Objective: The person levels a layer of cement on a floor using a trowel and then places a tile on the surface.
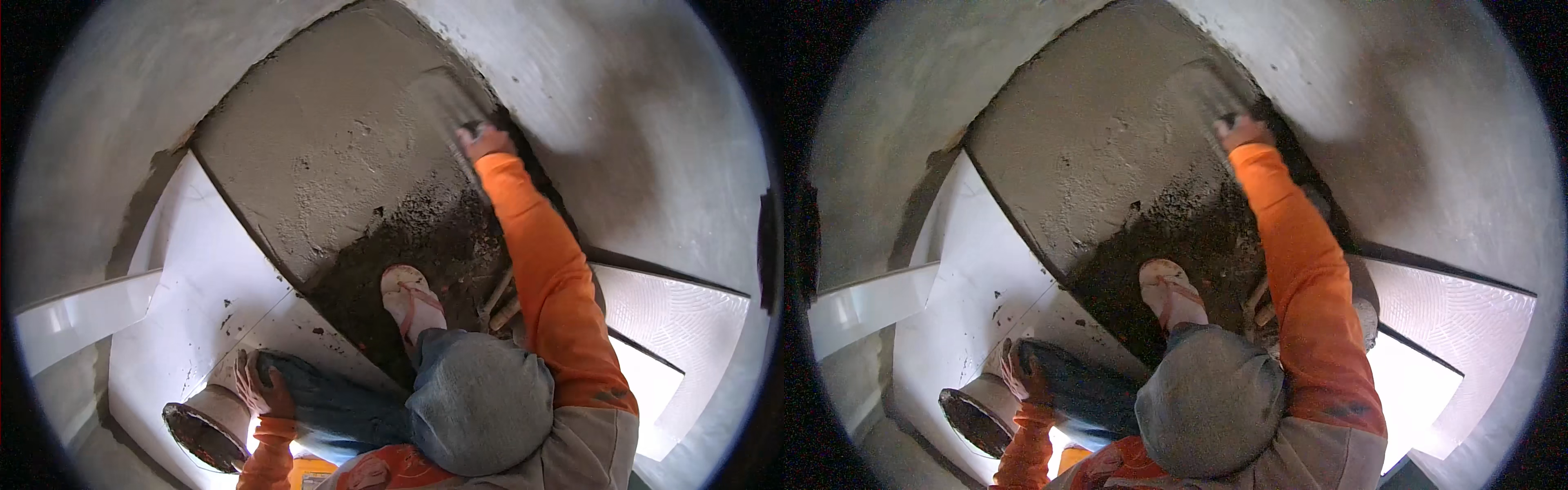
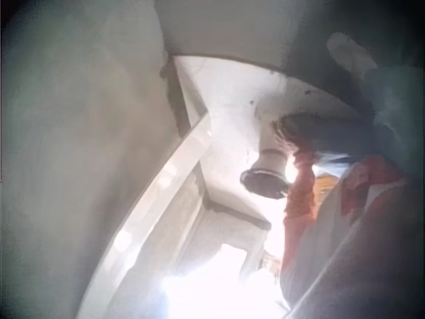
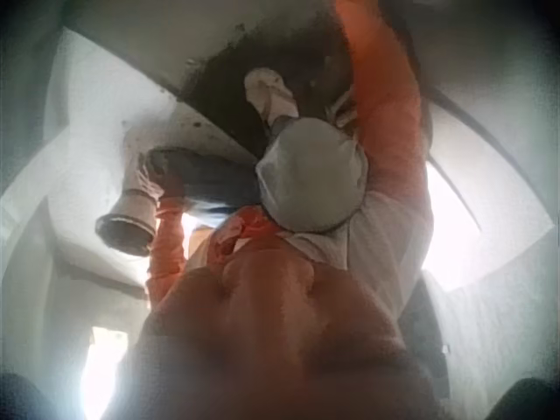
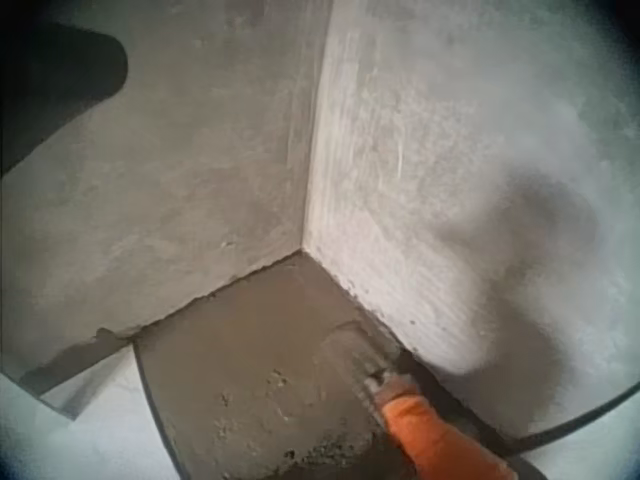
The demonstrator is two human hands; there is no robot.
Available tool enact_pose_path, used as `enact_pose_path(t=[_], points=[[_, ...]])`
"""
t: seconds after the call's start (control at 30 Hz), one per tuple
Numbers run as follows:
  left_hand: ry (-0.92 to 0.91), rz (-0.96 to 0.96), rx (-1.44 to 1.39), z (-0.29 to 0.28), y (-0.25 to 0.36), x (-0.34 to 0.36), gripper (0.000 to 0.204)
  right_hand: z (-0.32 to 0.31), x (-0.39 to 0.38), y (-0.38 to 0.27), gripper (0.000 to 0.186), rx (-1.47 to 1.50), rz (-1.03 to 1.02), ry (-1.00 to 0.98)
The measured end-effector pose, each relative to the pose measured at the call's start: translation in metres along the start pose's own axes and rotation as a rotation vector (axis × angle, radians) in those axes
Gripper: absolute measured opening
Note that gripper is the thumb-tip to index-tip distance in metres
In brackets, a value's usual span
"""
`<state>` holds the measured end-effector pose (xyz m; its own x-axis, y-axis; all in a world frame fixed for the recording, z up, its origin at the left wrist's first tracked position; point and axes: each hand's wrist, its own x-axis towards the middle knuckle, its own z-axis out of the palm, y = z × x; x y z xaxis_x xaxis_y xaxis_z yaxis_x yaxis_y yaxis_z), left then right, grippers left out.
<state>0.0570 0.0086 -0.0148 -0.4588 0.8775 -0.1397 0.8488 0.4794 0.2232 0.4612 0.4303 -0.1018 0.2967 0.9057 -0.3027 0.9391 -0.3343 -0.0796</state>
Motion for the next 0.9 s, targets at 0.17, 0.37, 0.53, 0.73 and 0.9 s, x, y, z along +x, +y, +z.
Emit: enact_pose_path(t=[0.17, 0.37, 0.53, 0.73, 0.9], points=[[0.021, -0.015, -0.051, -0.006, 0.016, 0.003, 0.044, 0.021, 0.012, 0.035, 0.074, 0.103, -0.13, 0.11], [0.015, 0.022, -0.044, -0.003, 0.017, 0.01, 0.045, 0.04, -0.162, -0.038, 0.059, 0.129, -0.59, -0.322], [0.021, -0.055, -0.064, -0.009, 0.013, 0.002, 0.046, -0.002, -0.177, -0.052, 0.062, 0.021, -0.649, -0.447], [0.048, 0.003, -0.06, -0.007, 0.016, 0.008, 0.046, -0.01, -0.074, -0.061, 0.06, -0.106, -0.642, 0.066], [0.029, -0.05, -0.05, -0.007, 0.016, 0.008, 0.046, 0.017, -0.092, -0.082, 0.057, -0.249, -0.744, -0.074]])
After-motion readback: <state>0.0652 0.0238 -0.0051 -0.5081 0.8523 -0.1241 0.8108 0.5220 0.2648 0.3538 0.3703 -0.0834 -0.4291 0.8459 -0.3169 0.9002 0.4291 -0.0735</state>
